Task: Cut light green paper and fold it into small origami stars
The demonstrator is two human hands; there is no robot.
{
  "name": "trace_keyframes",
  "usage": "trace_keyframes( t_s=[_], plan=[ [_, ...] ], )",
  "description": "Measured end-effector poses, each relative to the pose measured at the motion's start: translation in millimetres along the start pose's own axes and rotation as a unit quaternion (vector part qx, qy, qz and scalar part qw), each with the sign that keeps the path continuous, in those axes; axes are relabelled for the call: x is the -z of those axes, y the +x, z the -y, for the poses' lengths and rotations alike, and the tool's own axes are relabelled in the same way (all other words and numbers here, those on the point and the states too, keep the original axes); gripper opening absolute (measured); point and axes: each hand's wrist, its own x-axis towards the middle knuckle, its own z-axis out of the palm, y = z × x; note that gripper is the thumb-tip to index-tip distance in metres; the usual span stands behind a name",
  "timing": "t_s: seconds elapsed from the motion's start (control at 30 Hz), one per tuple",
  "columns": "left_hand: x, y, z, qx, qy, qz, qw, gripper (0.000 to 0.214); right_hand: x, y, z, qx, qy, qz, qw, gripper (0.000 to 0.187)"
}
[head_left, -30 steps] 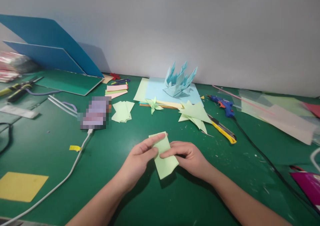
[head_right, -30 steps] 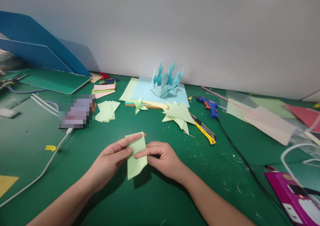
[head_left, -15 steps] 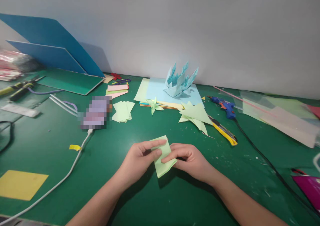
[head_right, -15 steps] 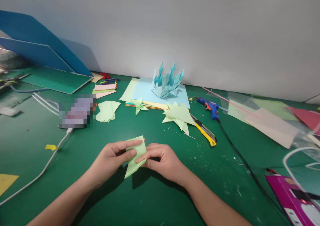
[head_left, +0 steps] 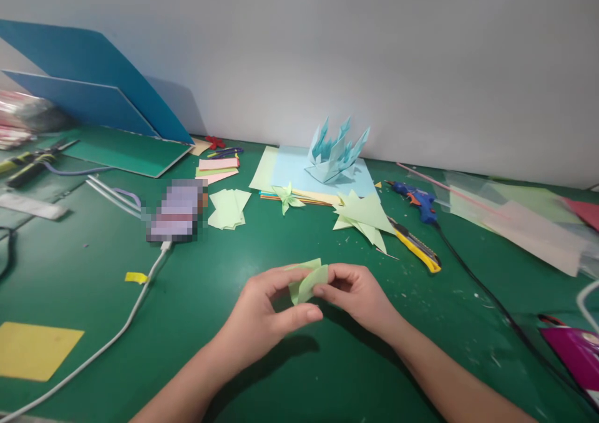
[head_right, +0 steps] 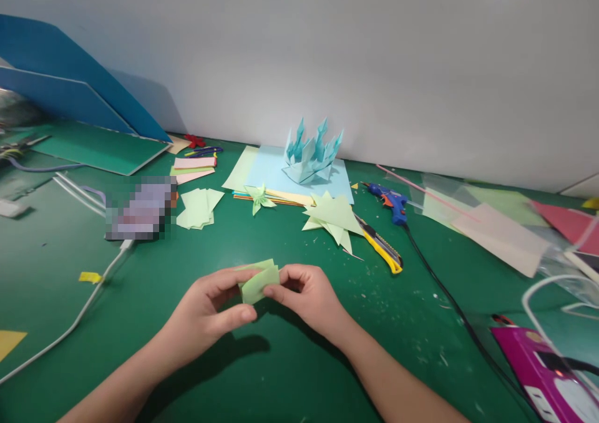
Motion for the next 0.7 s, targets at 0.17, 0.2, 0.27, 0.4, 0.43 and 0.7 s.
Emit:
trace_keyframes(
  t_s=[0.17,0.2,0.27,0.4,0.43,0.7],
  plan=[
    [-0.4,-2.6,-1.9,-0.056,0.135,-0.040,0.988,0.019,-5.6,0.2,-2.8,0.008,0.012,0.015,1.000,0.034],
    [-0.3,-2.7,-1.4,-0.061,0.146,-0.042,0.986,0.020,-6.4,0.3,-2.8,0.004,0.013,0.015,1.000,0.034],
    [-0.1,-2.6,0.3,-0.056,0.160,-0.057,0.984,0.020,-7.1,0.3,-2.0,-0.002,0.020,0.004,1.000,0.036],
    [-1.6,-2.9,4.3,-0.021,0.179,-0.072,0.981,0.030,-6.1,0.4,1.5,0.021,0.040,-0.016,0.999,0.036],
    [-2.4,-3.1,4.9,-0.014,0.183,-0.069,0.981,0.035,-5.8,0.4,2.2,0.030,0.035,-0.015,0.999,0.033],
    [-5.1,0.7,7.0,0.038,0.124,-0.065,0.989,0.028,-4.6,0.4,2.8,0.084,0.024,-0.048,0.995,0.024]
  ],
)
